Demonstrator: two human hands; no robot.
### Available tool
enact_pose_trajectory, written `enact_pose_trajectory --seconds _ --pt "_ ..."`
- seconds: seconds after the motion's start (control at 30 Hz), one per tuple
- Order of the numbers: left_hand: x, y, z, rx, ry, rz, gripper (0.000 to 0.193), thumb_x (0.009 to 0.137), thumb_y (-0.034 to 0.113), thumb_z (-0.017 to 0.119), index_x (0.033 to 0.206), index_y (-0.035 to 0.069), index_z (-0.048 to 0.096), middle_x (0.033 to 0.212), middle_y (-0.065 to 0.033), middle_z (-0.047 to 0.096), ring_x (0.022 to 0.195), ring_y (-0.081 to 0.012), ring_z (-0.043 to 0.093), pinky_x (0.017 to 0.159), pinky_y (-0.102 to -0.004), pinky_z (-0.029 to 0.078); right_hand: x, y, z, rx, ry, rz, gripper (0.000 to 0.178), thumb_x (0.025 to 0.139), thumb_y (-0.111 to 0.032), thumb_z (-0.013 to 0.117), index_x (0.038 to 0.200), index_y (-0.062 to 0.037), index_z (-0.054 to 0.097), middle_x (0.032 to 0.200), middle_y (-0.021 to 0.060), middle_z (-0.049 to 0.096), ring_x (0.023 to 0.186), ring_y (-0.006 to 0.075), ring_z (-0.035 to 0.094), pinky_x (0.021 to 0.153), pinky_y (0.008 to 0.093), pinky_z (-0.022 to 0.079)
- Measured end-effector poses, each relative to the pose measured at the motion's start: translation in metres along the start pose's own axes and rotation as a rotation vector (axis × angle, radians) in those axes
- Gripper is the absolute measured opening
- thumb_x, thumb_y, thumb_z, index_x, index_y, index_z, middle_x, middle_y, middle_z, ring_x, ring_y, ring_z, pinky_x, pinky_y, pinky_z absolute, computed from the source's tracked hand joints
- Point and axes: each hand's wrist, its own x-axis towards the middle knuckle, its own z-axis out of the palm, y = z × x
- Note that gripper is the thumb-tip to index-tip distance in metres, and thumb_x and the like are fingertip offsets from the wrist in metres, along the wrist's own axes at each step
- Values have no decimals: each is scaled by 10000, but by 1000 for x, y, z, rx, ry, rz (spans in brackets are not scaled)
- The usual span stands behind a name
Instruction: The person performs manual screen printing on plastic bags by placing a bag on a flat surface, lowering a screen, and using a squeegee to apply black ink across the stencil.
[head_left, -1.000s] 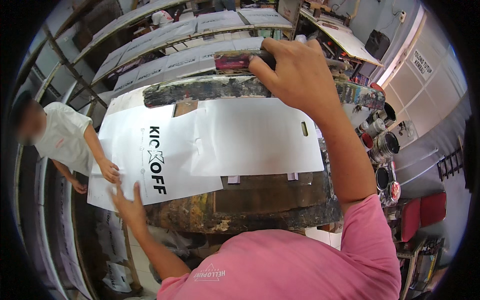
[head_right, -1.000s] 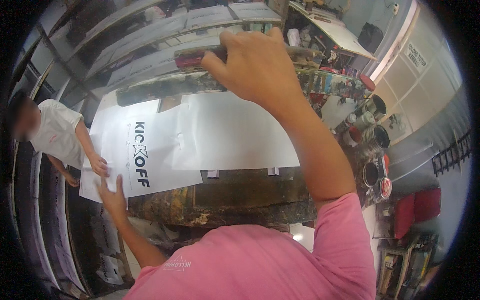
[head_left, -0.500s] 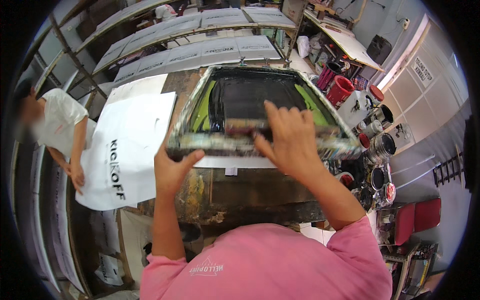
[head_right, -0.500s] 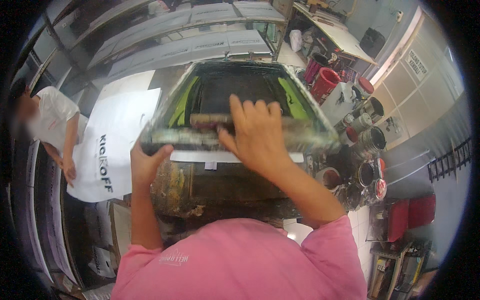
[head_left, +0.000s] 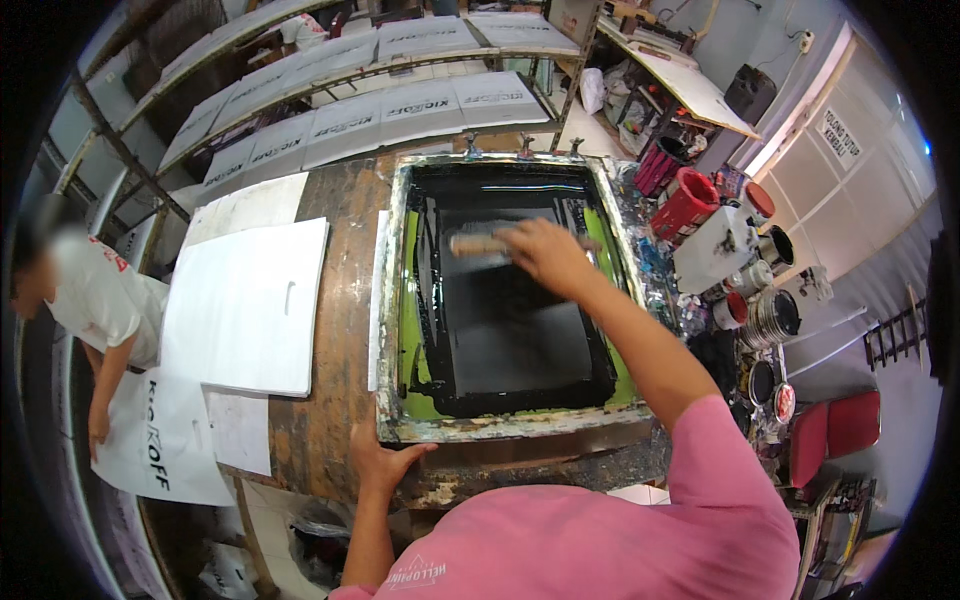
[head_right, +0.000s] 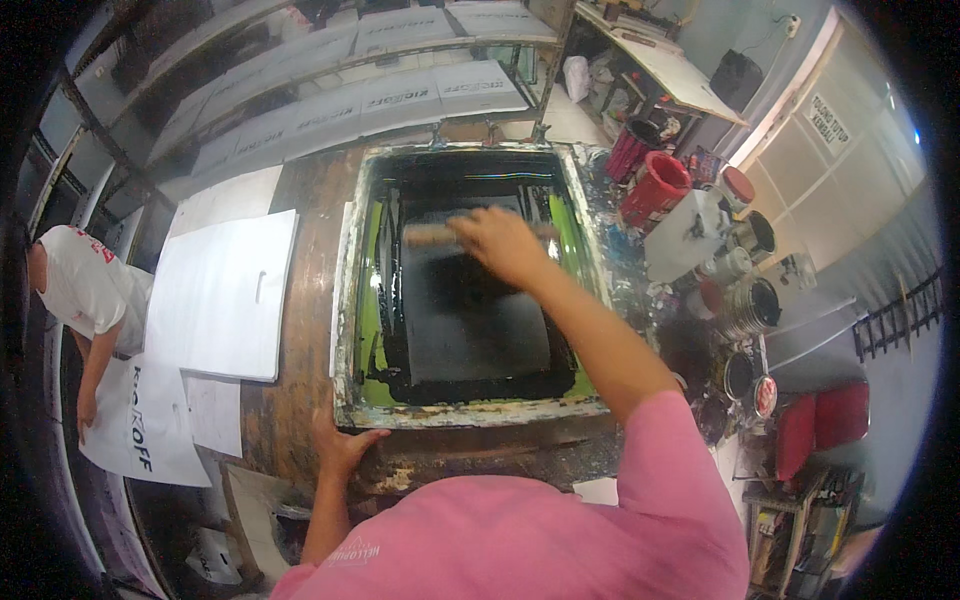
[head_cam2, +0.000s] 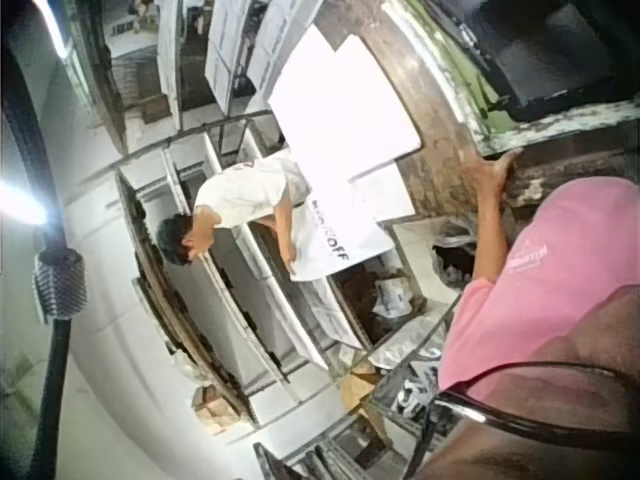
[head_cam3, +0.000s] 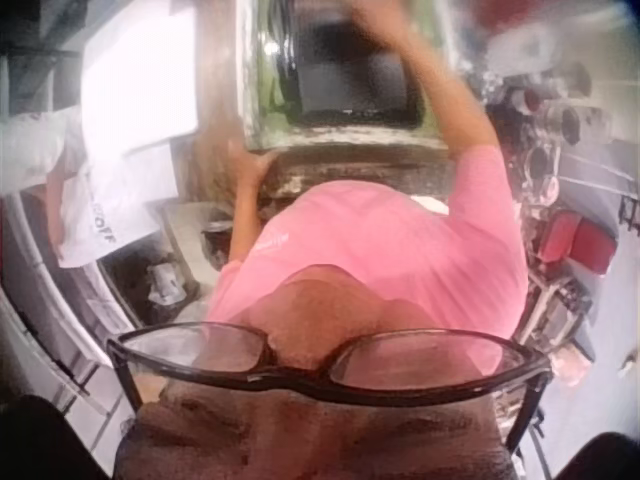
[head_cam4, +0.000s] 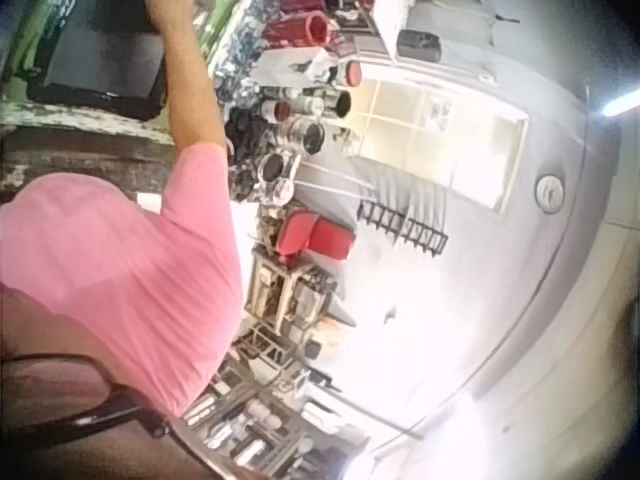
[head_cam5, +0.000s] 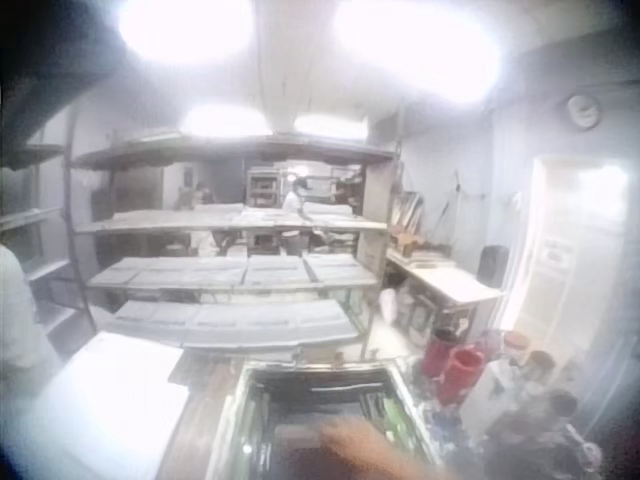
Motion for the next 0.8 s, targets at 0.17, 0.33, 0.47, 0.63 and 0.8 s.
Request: enact_pose_trajectory --seconds 0.17,0.33,0.47,0.63,0.8 --pt "2 -3 -2 80 -5 110 1350 452 647 1037 1538 -21 592 1014 -174 758 886 -347 680 842 -463 529 100 72 44 -137 4 4 412 980 -215 723 1388 -172 681 1151 122 708 1118 367 671 947 497 564" --pt "3 1 -3 157 -13 158 1388 444 672 1023 1543 -47 574 1043 -148 782 836 -325 662 811 -442 516 148 96 84 -128 16 -21 379 994 -324 725 1338 -171 688 1095 144 719 1054 387 710 880 514 584" --pt "1 2 -4 56 -76 5 1262 383 545 1068 1441 -8 659 1131 -159 777 967 -362 671 906 -484 516 144 85 101 -272 38 38 406 1004 -517 693 1221 -175 718 1044 108 722 1023 335 719 801 485 598" --pt "3 0 -3 102 -68 53 1369 399 589 1053 1532 -27 595 1070 -152 769 898 -332 642 825 -446 514 92 39 93 -239 65 -21 397 976 -516 721 1185 -179 734 1010 82 705 1001 312 706 759 470 610" --pt "4 -1 -2 43 -36 98 1273 426 496 1080 1496 -22 625 1107 -162 773 933 -337 636 872 -456 516 14 -21 71 -172 -7 -8 424 935 -449 780 1237 -157 725 1048 79 681 1012 308 684 776 457 604"
